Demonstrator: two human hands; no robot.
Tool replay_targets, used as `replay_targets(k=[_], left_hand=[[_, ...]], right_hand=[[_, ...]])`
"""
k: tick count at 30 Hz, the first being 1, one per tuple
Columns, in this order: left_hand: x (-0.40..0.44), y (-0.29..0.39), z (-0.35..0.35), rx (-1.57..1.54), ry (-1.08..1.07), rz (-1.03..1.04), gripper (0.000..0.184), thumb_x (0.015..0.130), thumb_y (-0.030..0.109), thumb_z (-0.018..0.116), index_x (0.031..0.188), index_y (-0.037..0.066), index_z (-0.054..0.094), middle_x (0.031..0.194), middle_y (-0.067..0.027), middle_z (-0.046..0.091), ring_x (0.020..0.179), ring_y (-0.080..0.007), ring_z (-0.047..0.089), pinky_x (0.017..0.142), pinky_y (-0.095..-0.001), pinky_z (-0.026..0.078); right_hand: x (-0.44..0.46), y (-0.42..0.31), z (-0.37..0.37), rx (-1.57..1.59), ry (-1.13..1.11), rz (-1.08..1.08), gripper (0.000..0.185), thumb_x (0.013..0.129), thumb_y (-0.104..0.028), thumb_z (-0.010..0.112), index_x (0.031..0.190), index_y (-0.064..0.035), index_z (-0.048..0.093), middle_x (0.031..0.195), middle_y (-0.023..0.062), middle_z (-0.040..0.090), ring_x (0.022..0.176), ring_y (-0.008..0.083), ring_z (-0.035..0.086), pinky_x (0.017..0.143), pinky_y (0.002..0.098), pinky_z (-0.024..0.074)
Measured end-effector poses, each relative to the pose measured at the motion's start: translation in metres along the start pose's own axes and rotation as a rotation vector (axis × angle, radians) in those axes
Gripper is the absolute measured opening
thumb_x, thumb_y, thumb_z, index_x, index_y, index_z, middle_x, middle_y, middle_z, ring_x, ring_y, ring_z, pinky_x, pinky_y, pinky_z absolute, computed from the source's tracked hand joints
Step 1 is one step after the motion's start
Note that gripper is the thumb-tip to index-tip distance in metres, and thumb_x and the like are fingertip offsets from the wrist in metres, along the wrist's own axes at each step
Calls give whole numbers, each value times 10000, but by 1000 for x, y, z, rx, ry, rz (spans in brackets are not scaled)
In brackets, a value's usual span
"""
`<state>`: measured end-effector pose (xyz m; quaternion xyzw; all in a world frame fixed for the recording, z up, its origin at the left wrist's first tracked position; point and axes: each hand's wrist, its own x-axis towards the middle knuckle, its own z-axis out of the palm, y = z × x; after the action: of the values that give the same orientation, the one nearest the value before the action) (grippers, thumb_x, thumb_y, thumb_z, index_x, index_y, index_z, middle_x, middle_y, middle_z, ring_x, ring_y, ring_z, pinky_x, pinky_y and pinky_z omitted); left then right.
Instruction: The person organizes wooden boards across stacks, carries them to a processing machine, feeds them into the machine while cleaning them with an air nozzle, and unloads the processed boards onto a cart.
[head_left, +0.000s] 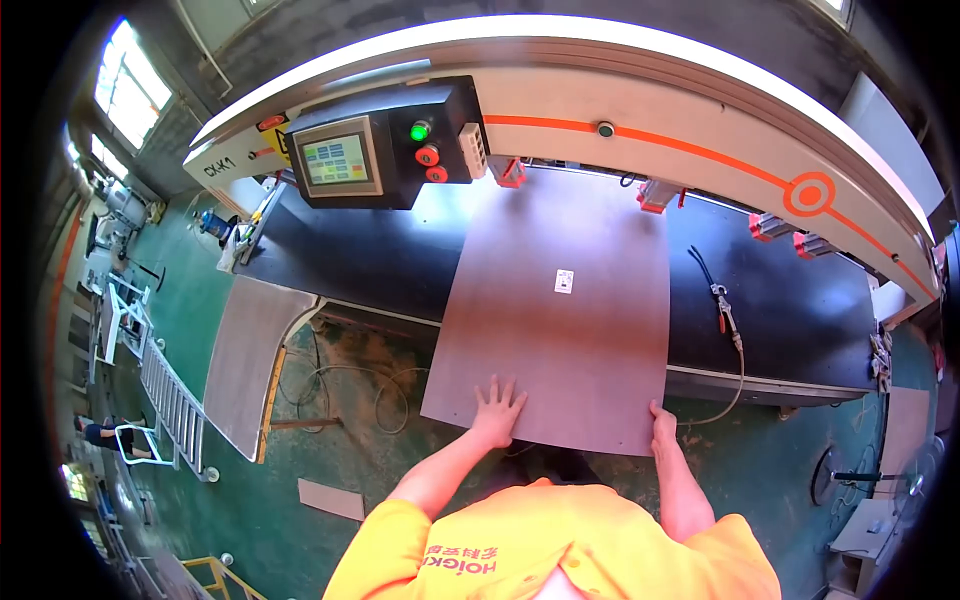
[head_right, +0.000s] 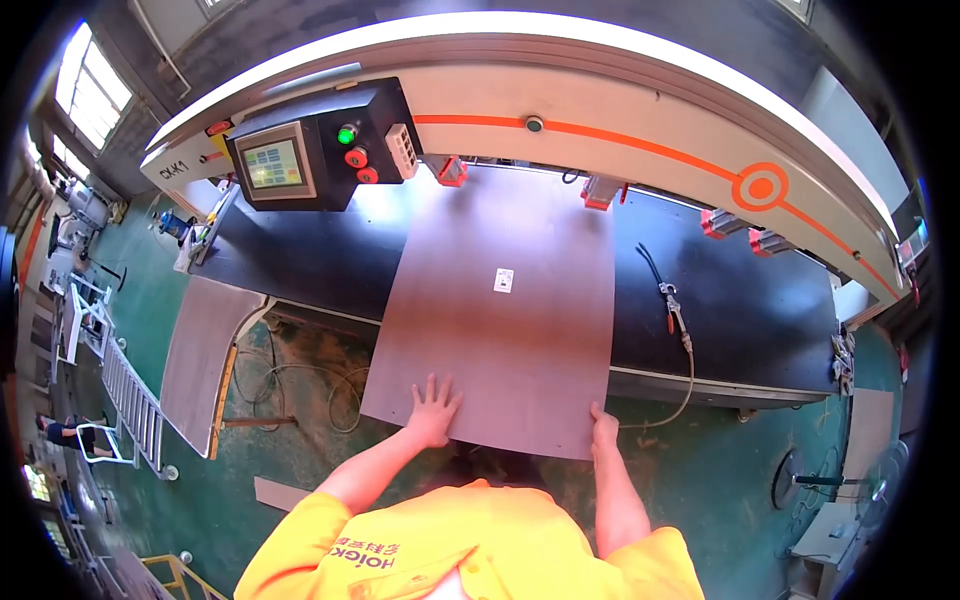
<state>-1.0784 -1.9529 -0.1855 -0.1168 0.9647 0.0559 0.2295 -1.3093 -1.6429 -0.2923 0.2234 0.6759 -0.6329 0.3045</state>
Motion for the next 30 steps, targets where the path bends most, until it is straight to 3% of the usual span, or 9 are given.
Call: replay_targets(k=[7, 10, 12, 14, 20, 26, 27, 28, 30], left_hand=[[22, -11, -10, 10, -2, 65, 929, 633, 222, 787, 1443, 134, 341, 1551, -243, 69, 1386, -549, 96, 1002, -746, 221], [21, -15, -14, 10, 12, 80, 920, 629, 217, 787, 1438, 134, 357, 1549, -249, 77, 1384, -554, 99, 997, -749, 228], [24, -17, -16, 8, 21, 82, 912, 629, 219, 787, 1434, 136, 367, 1547, -252, 81, 1384, -555, 97, 995, -751, 228], [24, -16, -16, -6, 17, 83, 903, 632, 223, 786, 1432, 140, 376, 1546, -255, 82, 1385, -554, 94, 992, -753, 228], [26, -15, -5, -26, 1, 73, 775, 701, 197, 723, 1412, 158, 418, 1541, -211, 164, 1376, -527, 172, 973, -770, 231], [40, -25, 40, -60, 153, 20, 737, 692, 218, 728, 1372, 153, 453, 1513, -221, 211, 1366, -520, 189, 966, -773, 256], [25, -25, 11, -35, 105, 27, 831, 650, 246, 770, 1401, 168, 425, 1532, -221, 164, 1375, -525, 156, 968, -767, 266], [19, -20, -3, -15, 54, 54, 926, 609, 273, 813, 1430, 182, 396, 1550, -220, 116, 1385, -530, 124, 970, -762, 277], [29, -16, 21, -16, 114, 32, 1058, 526, 289, 860, 1453, 195, 358, 1555, -227, 66, 1391, -530, 96, 977, -746, 293]], right_hand=[[2, -13, 4, -14, 30, 64, 389, 886, -263, 647, 1053, 88, 636, 1032, 156, 668, 928, 222, 607, 848, 362, 457], [12, -25, -6, -553, 82, -99, 443, 833, -275, 675, 1101, 71, 607, 1038, 187, 646, 942, 250, 599, 854, 367, 452], [2, -82, 18, -1012, 372, -566, 368, 811, -250, 680, 1035, 35, 614, 985, 165, 656, 930, 247, 597, 781, 382, 467], [26, -145, 55, -695, 280, -1011, 426, 797, -231, 680, 1132, 13, 583, 944, 162, 649, 904, 248, 616, 801, 354, 486], [-22, -366, 258, -662, 172, -1416, 304, 862, -133, 605, 1147, -27, 600, 805, 146, 672, 729, 251, 648, 674, 372, 504], [29, -439, 333, -616, 97, -1783, 326, 964, -288, 528, 1210, -80, 573, 1085, 103, 682, 984, 250, 661, 785, 380, 525], [97, -457, 327, -547, -80, -1657, 352, 939, -252, 541, 1251, -91, 564, 1194, 60, 646, 1011, 173, 638, 783, 319, 510], [-40, -441, 328, -857, 150, -1221, 388, 922, -252, 558, 1259, -60, 551, 1174, 80, 650, 969, 170, 652, 743, 327, 524], [-22, -437, 323, -660, -19, -1221, 401, 919, -269, 558, 1245, -37, 551, 1145, 144, 643, 931, 209, 661, 721, 347, 529]])
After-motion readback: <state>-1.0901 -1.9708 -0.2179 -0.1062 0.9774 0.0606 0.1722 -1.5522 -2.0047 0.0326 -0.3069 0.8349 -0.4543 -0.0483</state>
